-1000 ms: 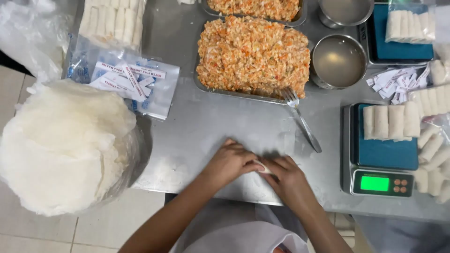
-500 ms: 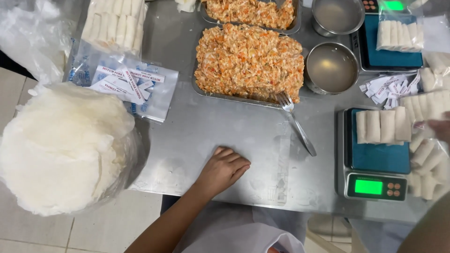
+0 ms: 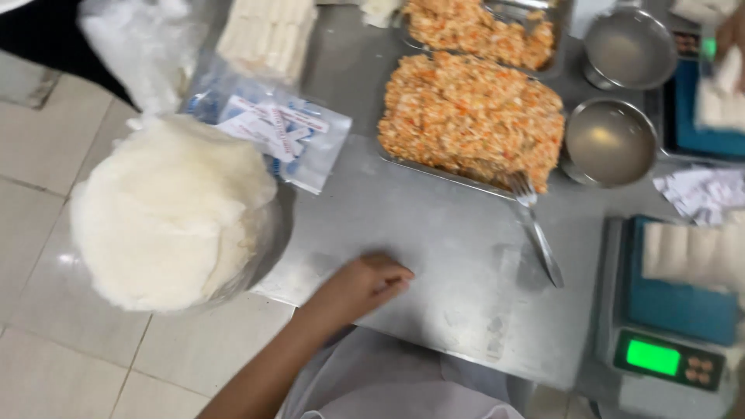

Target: Preparing and rolling spring rolls with filling, then packing them into plastic bags.

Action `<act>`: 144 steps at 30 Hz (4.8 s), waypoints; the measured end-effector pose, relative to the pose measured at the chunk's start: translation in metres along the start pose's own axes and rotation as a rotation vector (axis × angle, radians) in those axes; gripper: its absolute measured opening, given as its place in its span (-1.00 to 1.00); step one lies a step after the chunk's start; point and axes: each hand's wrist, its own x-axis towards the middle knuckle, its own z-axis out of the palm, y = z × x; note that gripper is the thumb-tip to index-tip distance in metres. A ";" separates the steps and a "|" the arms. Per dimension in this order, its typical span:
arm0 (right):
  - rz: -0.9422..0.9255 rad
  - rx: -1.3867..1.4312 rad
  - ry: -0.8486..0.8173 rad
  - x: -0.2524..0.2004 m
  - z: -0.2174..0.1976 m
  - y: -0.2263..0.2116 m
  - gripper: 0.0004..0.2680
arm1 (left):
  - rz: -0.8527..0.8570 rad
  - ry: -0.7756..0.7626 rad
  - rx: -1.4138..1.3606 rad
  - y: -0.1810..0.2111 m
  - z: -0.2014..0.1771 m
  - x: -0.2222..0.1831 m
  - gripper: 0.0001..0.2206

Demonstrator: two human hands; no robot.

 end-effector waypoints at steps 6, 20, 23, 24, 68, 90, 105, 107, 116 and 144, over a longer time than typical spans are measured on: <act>-0.009 0.104 -0.027 -0.185 0.139 -0.246 -0.92 | -0.394 0.347 0.352 -0.063 -0.121 0.015 -0.84; 0.310 0.419 -0.525 -0.213 0.174 -0.336 -0.75 | -0.453 0.510 0.056 -0.031 -0.112 0.023 -0.90; 0.342 0.717 -0.596 -0.198 0.205 -0.314 -0.49 | -0.058 0.472 -0.026 -0.004 -0.017 0.019 -0.92; 0.358 0.715 -0.577 -0.190 0.207 -0.324 -0.49 | -0.050 0.451 -0.036 0.007 0.005 0.019 -0.92; 0.605 -0.019 -0.511 -0.146 0.017 -0.313 -0.56 | -0.010 0.672 0.411 0.011 -0.047 0.030 -0.56; -0.451 -0.243 -0.119 -0.096 0.055 -0.235 -0.27 | 0.405 0.266 0.336 0.142 0.142 0.141 -0.09; -0.043 -0.042 -0.310 -0.126 0.139 -0.318 -0.64 | 0.452 0.214 0.366 0.036 0.083 0.053 -0.51; -0.057 -0.172 -0.252 -0.124 0.155 -0.300 -0.58 | 0.554 0.233 0.391 0.021 0.082 0.063 -0.60; 0.307 0.857 -0.239 -0.145 0.140 -0.295 -0.66 | 0.626 0.262 0.358 0.014 0.075 0.075 -0.95; 0.313 1.356 -0.216 -0.280 0.180 -0.302 -0.43 | 0.377 -0.082 -0.077 0.107 0.092 -0.009 -0.59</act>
